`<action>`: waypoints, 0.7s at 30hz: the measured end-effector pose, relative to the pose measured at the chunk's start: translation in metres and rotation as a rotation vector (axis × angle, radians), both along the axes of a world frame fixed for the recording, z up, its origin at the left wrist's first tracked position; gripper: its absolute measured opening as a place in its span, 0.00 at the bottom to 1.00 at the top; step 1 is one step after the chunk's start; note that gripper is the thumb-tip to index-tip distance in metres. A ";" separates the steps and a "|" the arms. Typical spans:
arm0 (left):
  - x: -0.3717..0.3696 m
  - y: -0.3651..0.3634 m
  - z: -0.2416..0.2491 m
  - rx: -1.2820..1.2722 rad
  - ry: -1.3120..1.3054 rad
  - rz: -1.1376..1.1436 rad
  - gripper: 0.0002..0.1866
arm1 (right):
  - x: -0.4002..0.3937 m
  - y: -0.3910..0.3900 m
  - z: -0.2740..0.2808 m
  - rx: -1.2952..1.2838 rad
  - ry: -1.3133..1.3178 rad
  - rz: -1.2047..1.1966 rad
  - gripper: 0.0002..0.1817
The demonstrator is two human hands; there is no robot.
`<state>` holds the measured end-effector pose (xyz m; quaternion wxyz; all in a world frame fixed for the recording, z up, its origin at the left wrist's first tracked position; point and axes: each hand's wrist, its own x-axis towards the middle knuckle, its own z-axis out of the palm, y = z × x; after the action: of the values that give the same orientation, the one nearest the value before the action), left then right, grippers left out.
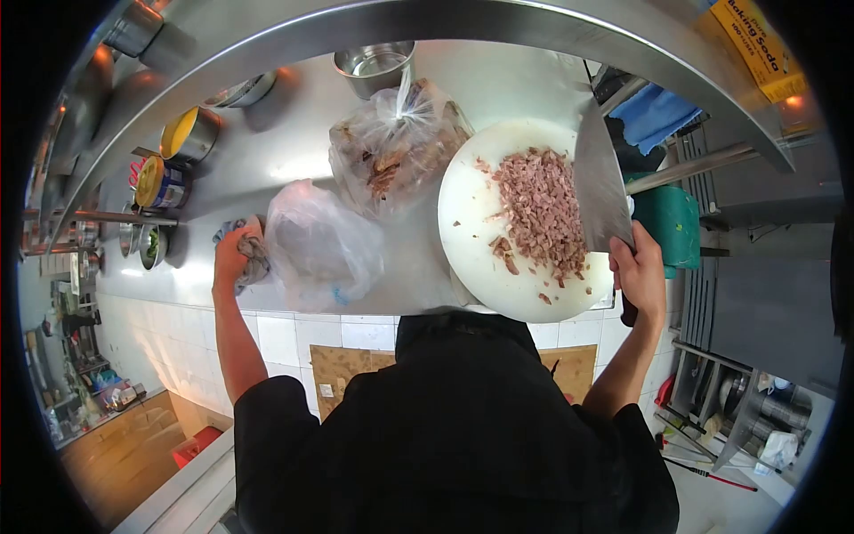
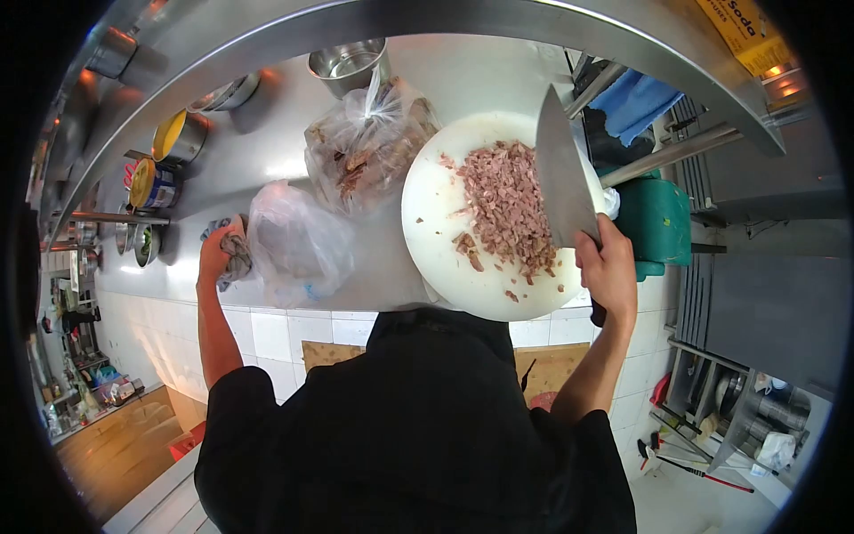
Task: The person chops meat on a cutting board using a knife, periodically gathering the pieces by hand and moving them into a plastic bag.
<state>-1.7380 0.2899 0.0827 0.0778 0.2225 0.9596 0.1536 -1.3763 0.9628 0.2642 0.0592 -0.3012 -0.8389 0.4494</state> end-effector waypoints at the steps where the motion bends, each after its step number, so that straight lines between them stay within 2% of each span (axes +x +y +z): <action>1: -0.007 -0.011 0.008 0.094 0.033 0.044 0.28 | 0.005 0.001 0.002 -0.005 0.006 -0.015 0.05; 3: -0.015 -0.021 0.031 0.284 0.095 0.130 0.25 | 0.013 0.004 0.007 -0.016 0.015 -0.046 0.05; 6: -0.015 -0.019 0.059 1.098 0.016 0.457 0.20 | 0.028 0.011 0.006 -0.020 0.033 -0.080 0.04; 9: -0.015 0.005 0.072 1.422 0.069 0.512 0.17 | 0.031 0.009 0.007 -0.034 0.050 -0.119 0.04; 14: -0.020 0.043 0.075 1.498 0.135 0.568 0.23 | 0.047 0.017 0.003 -0.036 0.062 -0.137 0.06; 17: -0.033 0.035 0.057 1.655 0.042 0.501 0.22 | 0.056 0.018 0.004 -0.036 0.057 -0.155 0.06; 21: -0.028 0.053 0.057 1.774 -0.198 0.459 0.21 | 0.071 0.018 0.004 -0.017 0.065 -0.196 0.06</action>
<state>-1.7664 0.3433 0.1395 -0.0720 -0.0093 0.4998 0.8631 -1.3054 0.9807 0.2677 0.1276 -0.3674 -0.7992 0.4582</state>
